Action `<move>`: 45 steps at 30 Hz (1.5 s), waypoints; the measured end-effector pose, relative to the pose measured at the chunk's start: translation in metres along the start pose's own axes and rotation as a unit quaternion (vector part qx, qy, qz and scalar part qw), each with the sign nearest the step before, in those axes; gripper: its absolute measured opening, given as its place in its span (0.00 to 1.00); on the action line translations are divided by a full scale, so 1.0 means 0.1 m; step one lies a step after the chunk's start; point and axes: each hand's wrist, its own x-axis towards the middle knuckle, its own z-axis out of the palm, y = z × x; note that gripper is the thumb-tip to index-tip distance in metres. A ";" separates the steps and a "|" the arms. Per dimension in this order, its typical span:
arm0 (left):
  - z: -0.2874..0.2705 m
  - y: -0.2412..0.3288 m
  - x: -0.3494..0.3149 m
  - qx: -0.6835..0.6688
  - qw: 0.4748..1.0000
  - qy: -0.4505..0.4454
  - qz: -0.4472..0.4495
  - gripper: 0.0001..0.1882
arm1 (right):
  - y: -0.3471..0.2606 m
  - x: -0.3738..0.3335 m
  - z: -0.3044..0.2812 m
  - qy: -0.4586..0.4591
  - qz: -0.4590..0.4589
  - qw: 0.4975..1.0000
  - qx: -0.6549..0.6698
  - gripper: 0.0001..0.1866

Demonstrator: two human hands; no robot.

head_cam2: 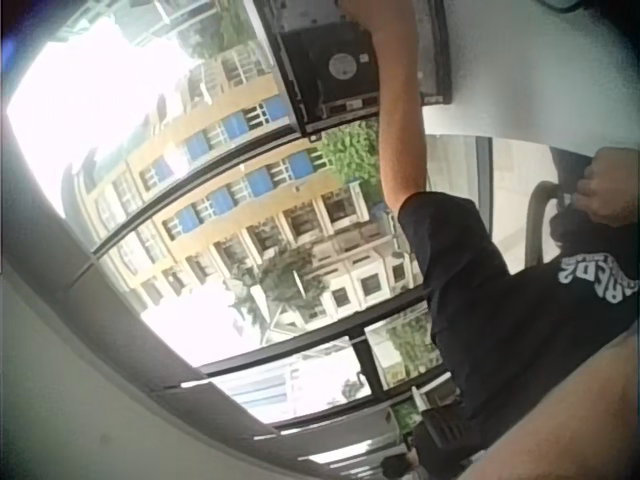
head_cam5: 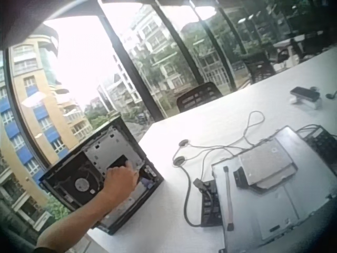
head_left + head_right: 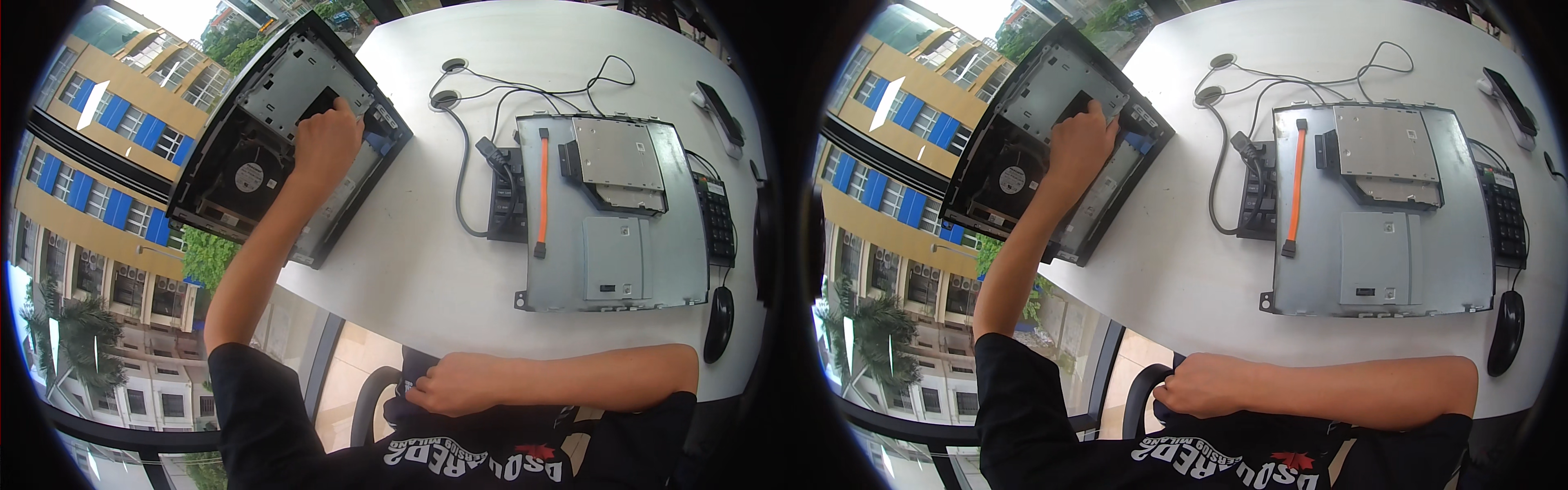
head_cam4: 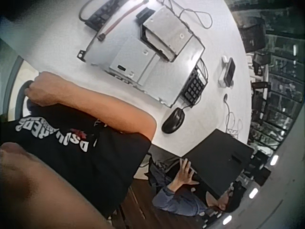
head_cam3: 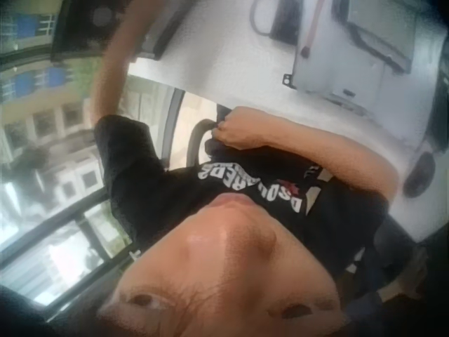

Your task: The recorder is disassembling a computer tower on a desk, removing the side panel and internal components.

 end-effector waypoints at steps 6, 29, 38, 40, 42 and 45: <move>0.00 0.01 0.00 0.005 1.000 0.002 0.003 0.17 | -0.01 -0.02 -0.03 0.004 0.001 1.000 0.006 0.09; -0.68 0.55 -0.53 -0.301 0.944 0.034 0.130 0.17 | 0.03 -0.03 0.05 0.020 -0.003 1.000 -0.011 0.08; -1.13 0.63 -0.26 -0.798 0.557 -0.220 0.072 0.21 | -0.01 0.01 0.05 0.057 0.000 0.997 -0.042 0.07; -1.05 0.66 -0.24 -0.833 0.507 -0.203 0.093 0.21 | -0.03 0.02 0.04 0.064 -0.008 0.997 -0.051 0.08; -1.01 0.71 -0.21 -0.878 0.424 -0.191 0.117 0.20 | -0.02 0.01 0.06 0.071 -0.015 0.996 -0.057 0.08; -1.01 0.83 -0.17 -0.914 0.337 -0.202 0.101 0.19 | -0.02 0.00 0.07 0.082 -0.019 0.995 -0.049 0.09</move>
